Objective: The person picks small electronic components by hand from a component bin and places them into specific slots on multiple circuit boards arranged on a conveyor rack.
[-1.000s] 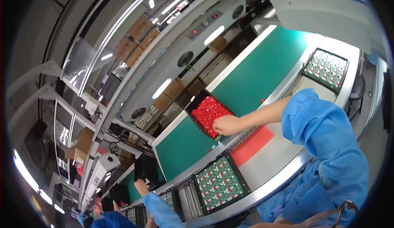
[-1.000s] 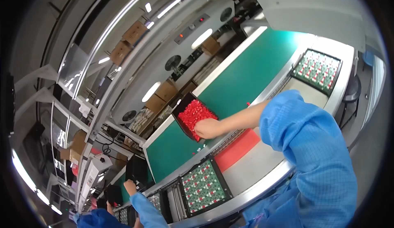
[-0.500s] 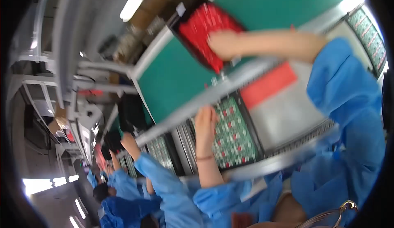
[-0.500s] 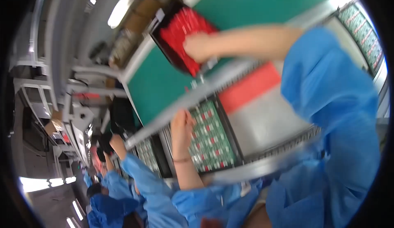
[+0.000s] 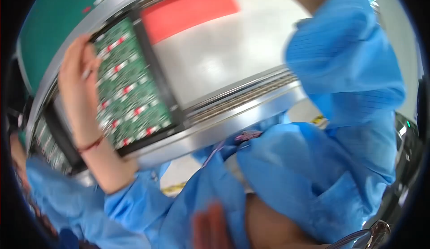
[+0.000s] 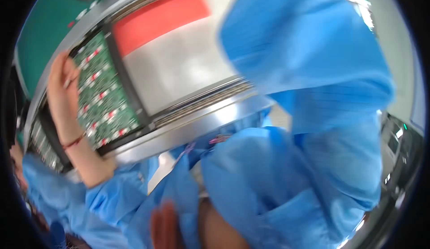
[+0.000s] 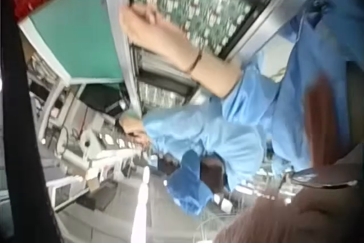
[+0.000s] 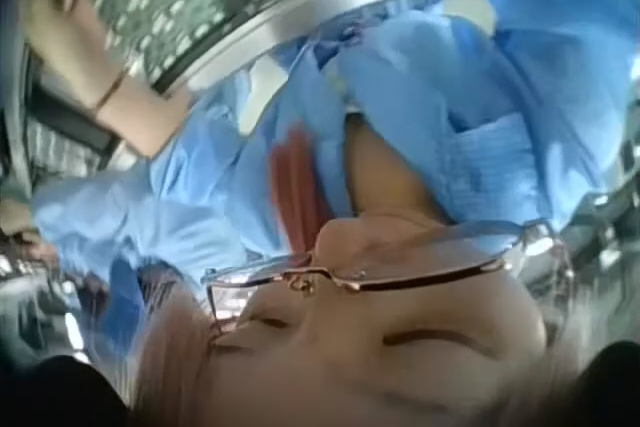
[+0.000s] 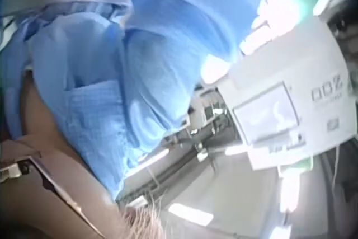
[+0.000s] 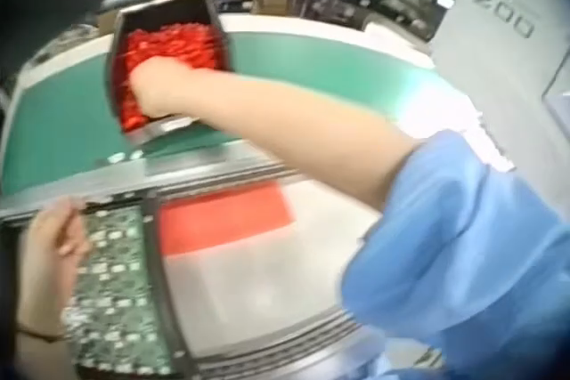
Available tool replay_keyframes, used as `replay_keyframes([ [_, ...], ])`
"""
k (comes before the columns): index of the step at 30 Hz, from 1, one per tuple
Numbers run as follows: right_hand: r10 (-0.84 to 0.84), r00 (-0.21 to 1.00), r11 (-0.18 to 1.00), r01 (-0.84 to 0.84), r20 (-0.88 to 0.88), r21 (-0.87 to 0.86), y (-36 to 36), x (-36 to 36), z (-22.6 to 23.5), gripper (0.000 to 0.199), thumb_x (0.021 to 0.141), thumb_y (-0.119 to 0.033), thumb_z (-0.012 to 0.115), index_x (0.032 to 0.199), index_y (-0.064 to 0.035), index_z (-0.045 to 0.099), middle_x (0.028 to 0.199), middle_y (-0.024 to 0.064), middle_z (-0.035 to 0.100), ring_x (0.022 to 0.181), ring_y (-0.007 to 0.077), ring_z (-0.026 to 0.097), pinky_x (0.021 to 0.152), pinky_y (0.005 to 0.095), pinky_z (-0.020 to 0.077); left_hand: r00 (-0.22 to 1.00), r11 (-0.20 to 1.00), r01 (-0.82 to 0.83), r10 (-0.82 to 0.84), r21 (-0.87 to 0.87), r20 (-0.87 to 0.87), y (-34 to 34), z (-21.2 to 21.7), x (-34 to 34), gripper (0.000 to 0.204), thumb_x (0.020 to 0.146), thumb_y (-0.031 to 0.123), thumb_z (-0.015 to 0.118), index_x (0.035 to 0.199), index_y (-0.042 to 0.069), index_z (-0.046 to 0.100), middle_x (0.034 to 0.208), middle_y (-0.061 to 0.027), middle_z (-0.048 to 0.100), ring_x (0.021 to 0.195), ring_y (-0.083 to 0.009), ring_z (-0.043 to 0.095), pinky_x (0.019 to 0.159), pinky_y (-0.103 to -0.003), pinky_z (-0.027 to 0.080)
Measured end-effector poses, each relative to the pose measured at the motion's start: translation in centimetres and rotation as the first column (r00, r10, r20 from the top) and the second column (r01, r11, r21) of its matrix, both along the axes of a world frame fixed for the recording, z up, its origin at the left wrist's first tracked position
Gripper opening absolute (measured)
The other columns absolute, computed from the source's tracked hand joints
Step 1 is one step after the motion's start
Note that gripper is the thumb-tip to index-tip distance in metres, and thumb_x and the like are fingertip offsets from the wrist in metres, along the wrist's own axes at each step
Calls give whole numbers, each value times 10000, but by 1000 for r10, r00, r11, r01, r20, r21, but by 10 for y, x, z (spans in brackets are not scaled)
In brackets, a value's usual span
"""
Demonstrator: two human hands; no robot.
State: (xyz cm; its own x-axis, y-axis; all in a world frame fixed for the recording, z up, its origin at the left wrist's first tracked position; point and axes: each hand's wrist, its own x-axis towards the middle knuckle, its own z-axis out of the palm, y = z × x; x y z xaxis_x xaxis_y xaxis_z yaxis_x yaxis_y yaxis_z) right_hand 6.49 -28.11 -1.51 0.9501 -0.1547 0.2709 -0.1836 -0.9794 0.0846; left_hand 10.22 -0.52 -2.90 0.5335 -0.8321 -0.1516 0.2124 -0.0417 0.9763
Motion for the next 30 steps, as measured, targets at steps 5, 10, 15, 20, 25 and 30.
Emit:
replay_keyframes([
  [5,-105,994,992,102,34,79,15,2,21,218,707,-129,557,862,-25,670,914,198,636,840,333,628,708,405,513,994,996,-91,92,23,-53,10,21,-3,219,924,146,462,981,-52,535,653,33,344,557,-37,271,530,-199,259],
  [10,-173,983,985,172,65,33,-8,-11,24,191,727,-124,536,836,-32,663,865,182,642,815,326,632,691,399,514,997,998,-56,55,15,51,-19,22,-20,250,904,198,507,965,-35,574,680,26,441,578,-38,352,532,-191,300],
  [15,-127,981,987,112,144,113,9,-14,21,162,705,-100,527,787,-6,630,836,162,638,772,310,629,609,433,499,992,997,-72,72,4,-100,-2,9,-4,180,872,182,572,961,26,573,696,51,452,557,-15,348,495,-174,303],
  [20,43,967,955,35,252,-295,19,-24,22,154,692,-84,546,845,-66,548,795,87,581,798,239,586,701,340,452,927,989,-131,100,-63,-362,3,6,1,209,917,198,493,981,12,562,752,30,477,613,-38,399,559,-199,354],
  [25,181,938,969,-119,296,-215,20,-24,34,215,697,-54,579,910,-33,556,843,100,566,804,260,576,700,354,475,946,990,-105,70,-97,-316,10,9,17,220,924,187,465,1018,3,541,758,12,489,614,-61,416,568,-206,395],
  [30,183,910,954,-256,373,156,59,-50,59,165,775,-13,584,940,-26,579,901,102,583,824,272,593,689,326,499,938,968,-183,119,-173,-325,17,19,30,158,880,145,543,956,9,566,804,-30,565,723,-98,546,743,-262,490],
])
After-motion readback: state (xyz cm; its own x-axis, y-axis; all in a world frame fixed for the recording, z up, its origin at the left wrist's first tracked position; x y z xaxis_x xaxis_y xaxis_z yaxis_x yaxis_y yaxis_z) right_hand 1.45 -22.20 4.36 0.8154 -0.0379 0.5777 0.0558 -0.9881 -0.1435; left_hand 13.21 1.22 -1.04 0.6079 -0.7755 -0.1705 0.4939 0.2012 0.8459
